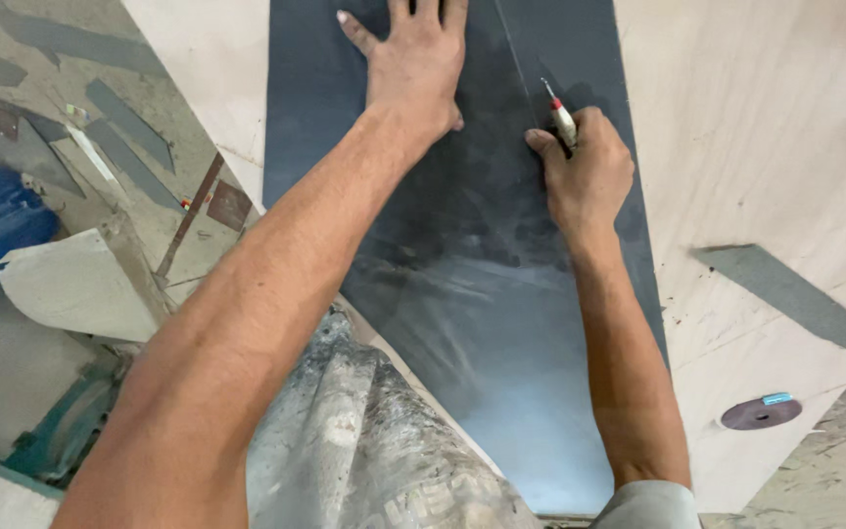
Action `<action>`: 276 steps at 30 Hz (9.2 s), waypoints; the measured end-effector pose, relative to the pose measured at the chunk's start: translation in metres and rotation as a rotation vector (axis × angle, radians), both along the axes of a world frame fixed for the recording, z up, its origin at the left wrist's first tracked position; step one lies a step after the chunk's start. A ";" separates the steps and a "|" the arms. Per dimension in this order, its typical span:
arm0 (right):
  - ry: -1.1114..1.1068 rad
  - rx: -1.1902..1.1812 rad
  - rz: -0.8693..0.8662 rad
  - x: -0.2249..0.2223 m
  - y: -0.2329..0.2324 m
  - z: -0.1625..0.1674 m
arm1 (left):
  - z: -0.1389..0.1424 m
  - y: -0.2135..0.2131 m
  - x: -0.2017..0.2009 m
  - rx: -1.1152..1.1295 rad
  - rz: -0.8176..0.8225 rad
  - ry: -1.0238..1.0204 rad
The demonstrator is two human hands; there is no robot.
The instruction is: The person cuts a large dark sheet of material on a wooden workbench using a utility knife and a metal ruler. They score the material along the ruler's edge and then snap the sheet to separate the pieces.
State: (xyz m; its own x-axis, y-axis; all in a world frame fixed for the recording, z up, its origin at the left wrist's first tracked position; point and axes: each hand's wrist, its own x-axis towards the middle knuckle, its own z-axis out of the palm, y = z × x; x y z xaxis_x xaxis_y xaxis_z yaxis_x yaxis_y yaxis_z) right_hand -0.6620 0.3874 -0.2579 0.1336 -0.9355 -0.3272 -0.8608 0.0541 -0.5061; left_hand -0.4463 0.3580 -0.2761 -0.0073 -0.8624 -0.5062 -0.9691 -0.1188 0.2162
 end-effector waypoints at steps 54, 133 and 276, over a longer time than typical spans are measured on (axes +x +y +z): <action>0.396 0.120 0.390 -0.111 0.128 -0.007 | 0.013 0.098 -0.109 0.113 0.052 -0.068; 0.215 0.021 0.052 -0.159 0.173 -0.016 | 0.016 0.139 -0.187 0.082 0.099 -0.068; 0.166 0.306 -1.782 0.059 0.169 -0.025 | 0.002 0.087 -0.157 -0.035 -1.995 -0.176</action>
